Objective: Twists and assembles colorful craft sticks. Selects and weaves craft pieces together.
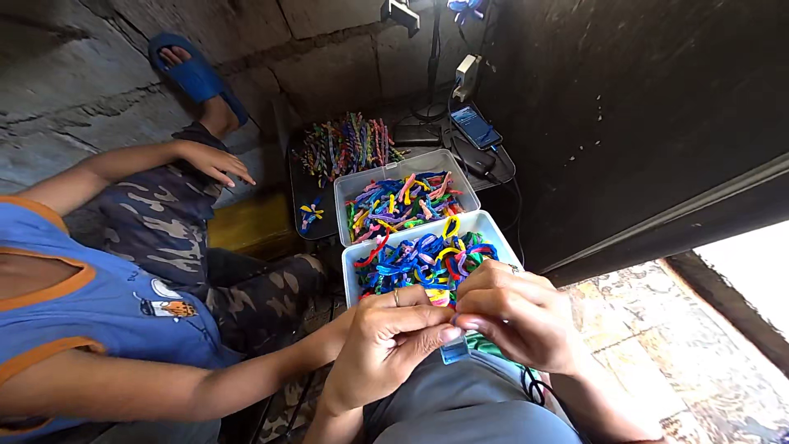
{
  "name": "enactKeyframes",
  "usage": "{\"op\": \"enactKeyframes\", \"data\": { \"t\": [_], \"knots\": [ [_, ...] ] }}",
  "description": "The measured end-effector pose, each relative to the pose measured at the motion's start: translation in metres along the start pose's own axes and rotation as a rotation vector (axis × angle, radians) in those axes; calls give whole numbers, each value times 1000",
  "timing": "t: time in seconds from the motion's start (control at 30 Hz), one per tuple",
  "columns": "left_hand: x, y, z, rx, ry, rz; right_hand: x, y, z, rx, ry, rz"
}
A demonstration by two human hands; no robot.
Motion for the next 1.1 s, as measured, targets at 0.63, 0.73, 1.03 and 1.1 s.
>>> {"op": "enactKeyframes", "data": {
  "t": [0.63,0.73,1.03,1.1],
  "knots": [
    [-1,1,-17,105,79,-48,2,-1,9,40,-577,-28],
    [2,-1,-13,77,325,64,-1,0,12,-98,-583,-23],
    [9,-3,-9,32,293,139,-9,2,18,-73,-221,-21],
    [6,-2,-10,28,140,80,-9,2,17,-56,-165,-32]
  ]
}}
Point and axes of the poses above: each hand's wrist, its own y-axis away from the middle knuckle, its own x-axis out of the palm, z = x × y, the point moved 4 cm from there along -y, towards the middle knuckle, and after that the axes turned 13 degrees about z, right-handed, at the moved point
